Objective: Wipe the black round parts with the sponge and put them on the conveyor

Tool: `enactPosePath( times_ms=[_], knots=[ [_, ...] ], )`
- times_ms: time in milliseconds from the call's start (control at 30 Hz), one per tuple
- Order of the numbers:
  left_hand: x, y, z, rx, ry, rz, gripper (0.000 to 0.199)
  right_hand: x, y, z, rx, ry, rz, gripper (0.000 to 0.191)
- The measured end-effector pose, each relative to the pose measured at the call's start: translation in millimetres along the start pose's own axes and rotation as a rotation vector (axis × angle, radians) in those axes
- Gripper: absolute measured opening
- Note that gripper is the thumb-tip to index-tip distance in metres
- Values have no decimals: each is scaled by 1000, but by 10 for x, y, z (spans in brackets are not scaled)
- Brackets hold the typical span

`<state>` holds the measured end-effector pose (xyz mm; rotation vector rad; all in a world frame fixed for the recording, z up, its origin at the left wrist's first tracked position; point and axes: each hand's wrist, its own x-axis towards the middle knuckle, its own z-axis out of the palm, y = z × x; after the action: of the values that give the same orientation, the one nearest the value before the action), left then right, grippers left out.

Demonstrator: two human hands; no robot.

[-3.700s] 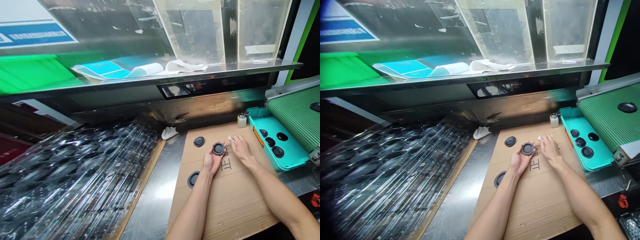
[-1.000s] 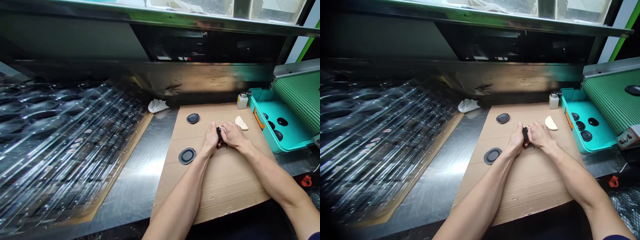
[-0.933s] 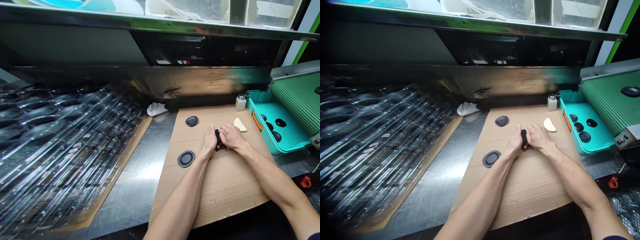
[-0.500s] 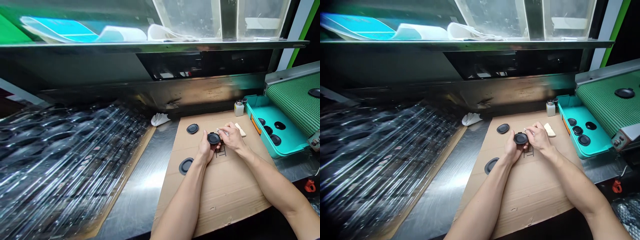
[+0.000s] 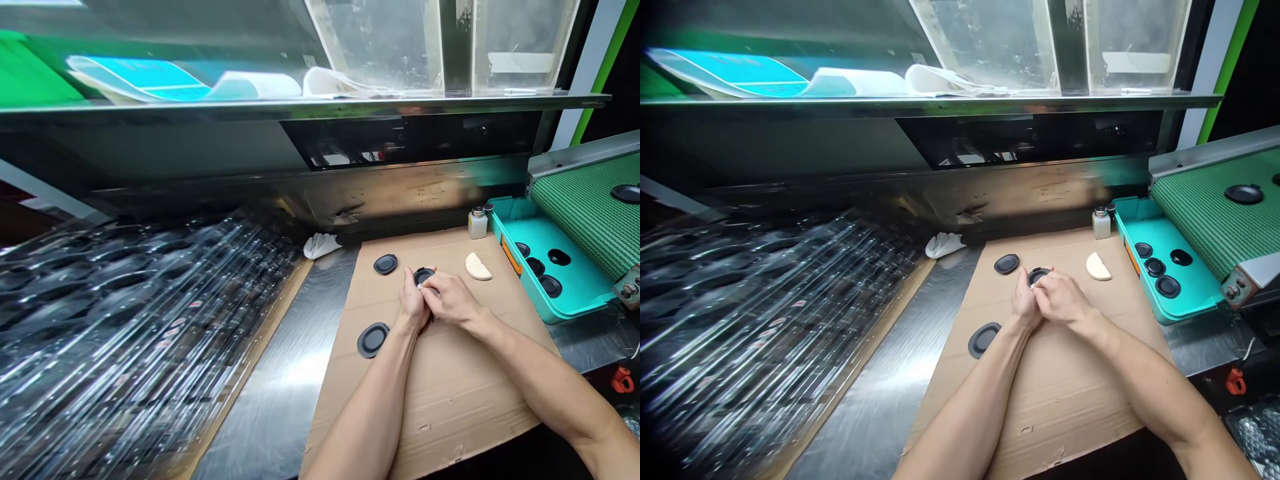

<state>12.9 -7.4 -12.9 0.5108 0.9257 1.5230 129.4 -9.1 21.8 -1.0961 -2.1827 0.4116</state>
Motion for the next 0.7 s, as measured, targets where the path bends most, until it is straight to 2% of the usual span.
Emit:
enactPosePath(
  times_ms=[133, 267, 433, 567, 633, 700],
  knots=[
    [-16, -18, 9, 22, -10, -7, 62, -11, -77, -19, -31, -17, 45, 14],
    [-21, 1, -7, 18, -26, -16, 61, -7, -25, -27, -24, -66, -1, 14],
    [-66, 170, -16, -97, -143, -84, 57, 25, 213, -113, -233, 15, 225, 20],
    [-139, 302, 24, -180, -167, -195, 57, 15, 244, -142, -284, -42, 281, 19],
    [-174, 323, 53, -129, -181, -135, 51, 4, 221, -133, -303, -105, 292, 19],
    [-216, 315, 84, 23, -148, 63, 52, -2, 206, -127, -317, -152, 318, 20]
  ],
)
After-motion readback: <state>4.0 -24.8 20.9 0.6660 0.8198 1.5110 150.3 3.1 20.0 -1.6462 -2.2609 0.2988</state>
